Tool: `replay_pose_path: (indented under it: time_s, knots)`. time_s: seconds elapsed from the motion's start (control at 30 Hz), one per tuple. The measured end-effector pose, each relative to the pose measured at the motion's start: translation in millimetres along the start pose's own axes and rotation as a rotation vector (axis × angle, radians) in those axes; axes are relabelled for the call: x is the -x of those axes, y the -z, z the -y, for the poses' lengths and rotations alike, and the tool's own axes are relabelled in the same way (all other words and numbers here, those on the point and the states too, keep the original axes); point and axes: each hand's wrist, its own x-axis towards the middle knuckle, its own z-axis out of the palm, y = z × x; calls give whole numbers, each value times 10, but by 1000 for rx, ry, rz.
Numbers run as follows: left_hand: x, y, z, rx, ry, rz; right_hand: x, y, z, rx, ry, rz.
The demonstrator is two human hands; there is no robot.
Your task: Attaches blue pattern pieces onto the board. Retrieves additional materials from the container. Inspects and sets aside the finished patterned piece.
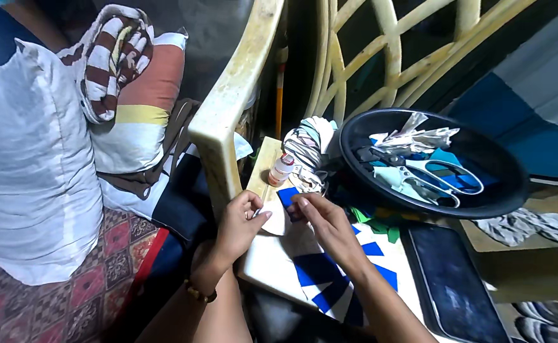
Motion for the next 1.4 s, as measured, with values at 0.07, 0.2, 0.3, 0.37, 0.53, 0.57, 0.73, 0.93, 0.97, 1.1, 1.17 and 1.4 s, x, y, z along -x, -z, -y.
replay_pose_path:
  time_s: [0.07, 0.2, 0.3, 0.37, 0.53, 0.57, 0.73, 0.93, 0.97, 1.1, 1.17, 1.4]
  knots:
    - [5, -11, 60, -228, -11, -48, 26, 23, 9, 44, 53, -29]
    - [83, -29, 143, -704, -247, -91, 110, -25, -13, 348, 295, -12]
    - [79, -19, 155, -723, -348, -147, 166, -100, -64, 485, 376, 43]
    - [62, 16, 168, -672, -421, -157, 163, -161, -92, 480, 400, 48]
    - [164, 46, 132, -577, -354, -155, 63, -340, -34, 380, 410, 111]
    - [184, 41, 140, -562, -321, -143, 39, -382, -43, 390, 410, 118]
    - [212, 18, 220, -496, -290, -185, -9, -463, -70, 444, 435, 115]
    - [209, 16, 187, -530, -256, -195, -6, -472, -24, 480, 432, 128]
    - [212, 14, 178, -533, -248, -199, -4, -478, -3, 494, 422, 130]
    - [219, 11, 217, -544, -264, -219, -25, -454, -8, 479, 395, 121]
    - [223, 13, 220, -546, -262, -212, -59, -357, -28, 359, 315, 94]
    - [223, -18, 112, -428, -348, -260, -30, 147, 100, -305, -96, 130]
